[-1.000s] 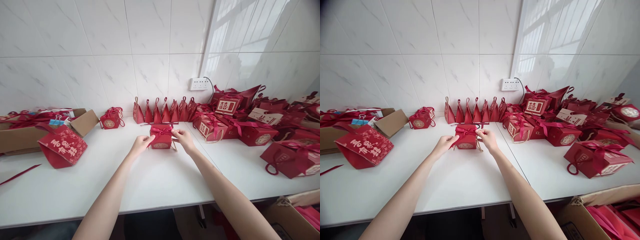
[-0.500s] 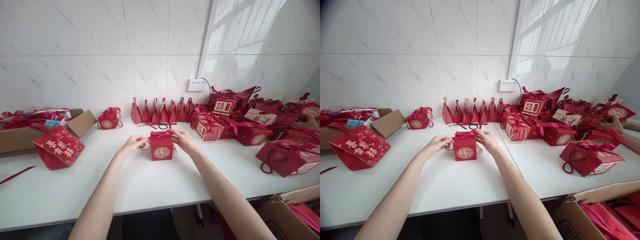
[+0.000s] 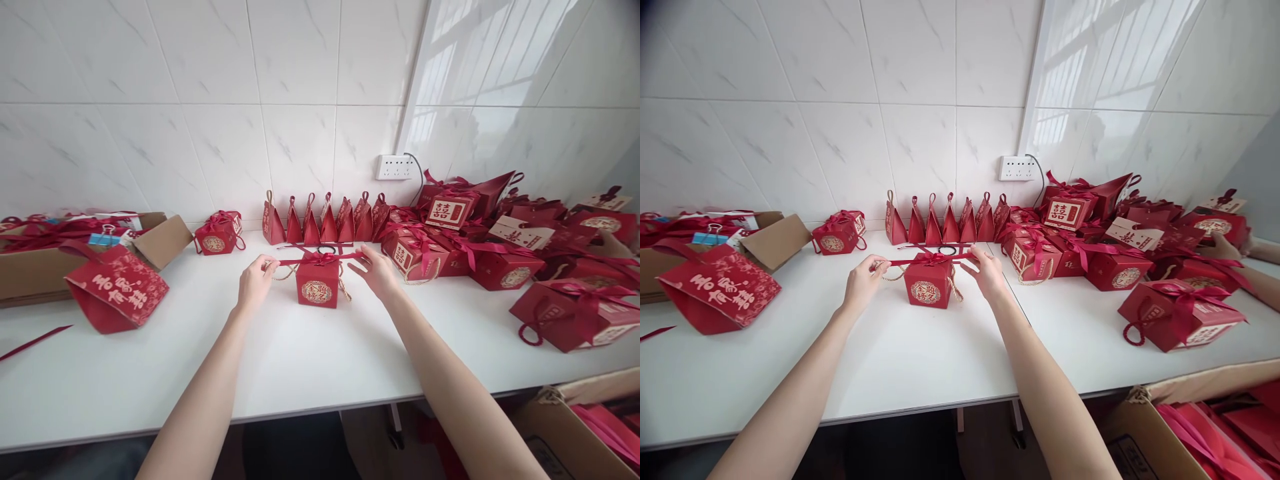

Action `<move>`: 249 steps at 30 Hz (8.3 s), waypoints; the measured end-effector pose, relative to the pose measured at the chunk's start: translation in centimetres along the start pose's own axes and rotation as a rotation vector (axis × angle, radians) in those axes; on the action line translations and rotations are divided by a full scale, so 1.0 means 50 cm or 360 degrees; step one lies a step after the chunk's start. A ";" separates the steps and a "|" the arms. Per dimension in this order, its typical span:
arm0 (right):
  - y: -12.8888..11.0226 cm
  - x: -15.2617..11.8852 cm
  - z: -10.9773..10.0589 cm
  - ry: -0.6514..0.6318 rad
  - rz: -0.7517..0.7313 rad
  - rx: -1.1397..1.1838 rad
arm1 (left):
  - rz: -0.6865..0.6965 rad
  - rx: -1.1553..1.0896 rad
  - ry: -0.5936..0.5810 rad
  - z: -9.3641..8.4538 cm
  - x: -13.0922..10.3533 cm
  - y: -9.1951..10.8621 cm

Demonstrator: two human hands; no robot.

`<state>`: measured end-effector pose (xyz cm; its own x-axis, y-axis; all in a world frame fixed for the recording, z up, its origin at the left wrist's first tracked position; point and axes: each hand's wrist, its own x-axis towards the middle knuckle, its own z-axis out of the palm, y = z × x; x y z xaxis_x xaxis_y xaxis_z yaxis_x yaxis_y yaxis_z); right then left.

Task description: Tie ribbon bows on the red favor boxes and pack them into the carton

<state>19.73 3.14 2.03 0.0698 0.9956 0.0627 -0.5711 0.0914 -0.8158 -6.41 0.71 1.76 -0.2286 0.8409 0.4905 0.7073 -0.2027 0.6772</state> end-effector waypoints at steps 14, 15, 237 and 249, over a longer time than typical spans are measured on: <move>-0.066 0.008 -0.029 0.0222 -0.0151 0.0992 | -0.0266 -0.0683 0.0785 -0.010 0.029 -0.026; -0.070 0.007 -0.032 0.0269 -0.0162 0.1062 | -0.0381 -0.0815 0.0871 -0.012 0.033 -0.026; -0.052 -0.304 0.070 -0.0876 -0.0302 -0.1216 | -0.0091 -0.0824 -0.1367 -0.121 -0.208 0.196; -0.077 -0.350 0.047 -0.0754 -0.0899 -0.1834 | -0.0283 -0.0948 -0.1243 -0.109 -0.220 0.205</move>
<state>18.79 -14.58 5.40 -0.3534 0.7620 0.5427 0.4564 0.6468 -0.6110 -0.30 -13.35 6.30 0.3566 0.9342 0.0017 0.2058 -0.0803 0.9753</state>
